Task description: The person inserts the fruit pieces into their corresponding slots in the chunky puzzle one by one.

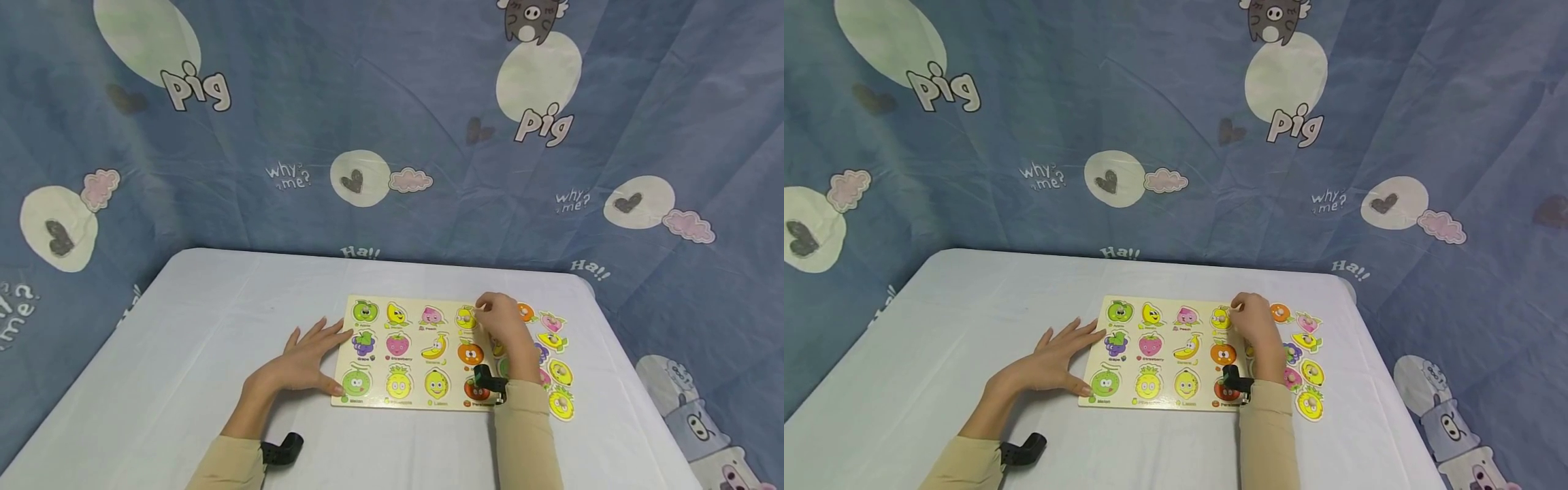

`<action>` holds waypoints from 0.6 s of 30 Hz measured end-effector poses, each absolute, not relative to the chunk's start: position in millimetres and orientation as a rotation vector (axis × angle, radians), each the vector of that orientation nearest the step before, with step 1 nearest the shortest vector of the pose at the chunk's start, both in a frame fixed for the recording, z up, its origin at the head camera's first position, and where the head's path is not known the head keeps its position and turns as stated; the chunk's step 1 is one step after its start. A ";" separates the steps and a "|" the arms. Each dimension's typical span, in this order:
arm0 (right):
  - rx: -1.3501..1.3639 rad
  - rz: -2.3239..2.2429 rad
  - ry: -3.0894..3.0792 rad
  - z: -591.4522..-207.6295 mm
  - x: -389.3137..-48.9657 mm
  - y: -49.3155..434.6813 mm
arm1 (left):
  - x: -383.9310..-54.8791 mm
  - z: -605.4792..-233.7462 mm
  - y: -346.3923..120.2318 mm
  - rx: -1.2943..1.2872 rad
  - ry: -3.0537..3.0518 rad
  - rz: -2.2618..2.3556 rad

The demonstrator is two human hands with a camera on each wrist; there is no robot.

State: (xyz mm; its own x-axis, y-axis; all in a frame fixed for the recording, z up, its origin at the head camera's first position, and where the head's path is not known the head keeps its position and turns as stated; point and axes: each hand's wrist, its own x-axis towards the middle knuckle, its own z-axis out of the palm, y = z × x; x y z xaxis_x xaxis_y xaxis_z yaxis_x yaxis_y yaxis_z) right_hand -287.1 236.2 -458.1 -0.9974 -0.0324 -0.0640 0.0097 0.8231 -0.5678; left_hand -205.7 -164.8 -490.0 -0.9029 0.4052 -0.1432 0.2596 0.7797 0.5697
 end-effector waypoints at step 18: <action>0.098 -0.901 3.027 -457.9 -294.1 252.6 | -205.9 -491.6 -166.6 0.500 2.724 0.791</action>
State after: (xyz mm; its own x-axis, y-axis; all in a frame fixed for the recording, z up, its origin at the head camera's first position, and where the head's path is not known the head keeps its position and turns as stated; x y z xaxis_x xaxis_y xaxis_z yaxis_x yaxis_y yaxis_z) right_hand -294.1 252.6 -457.9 -0.9979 0.0647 -0.0007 0.0545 0.8355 -0.5467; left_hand -205.9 -166.6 -491.6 -0.9067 0.3938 -0.1509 0.2516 0.7924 0.5556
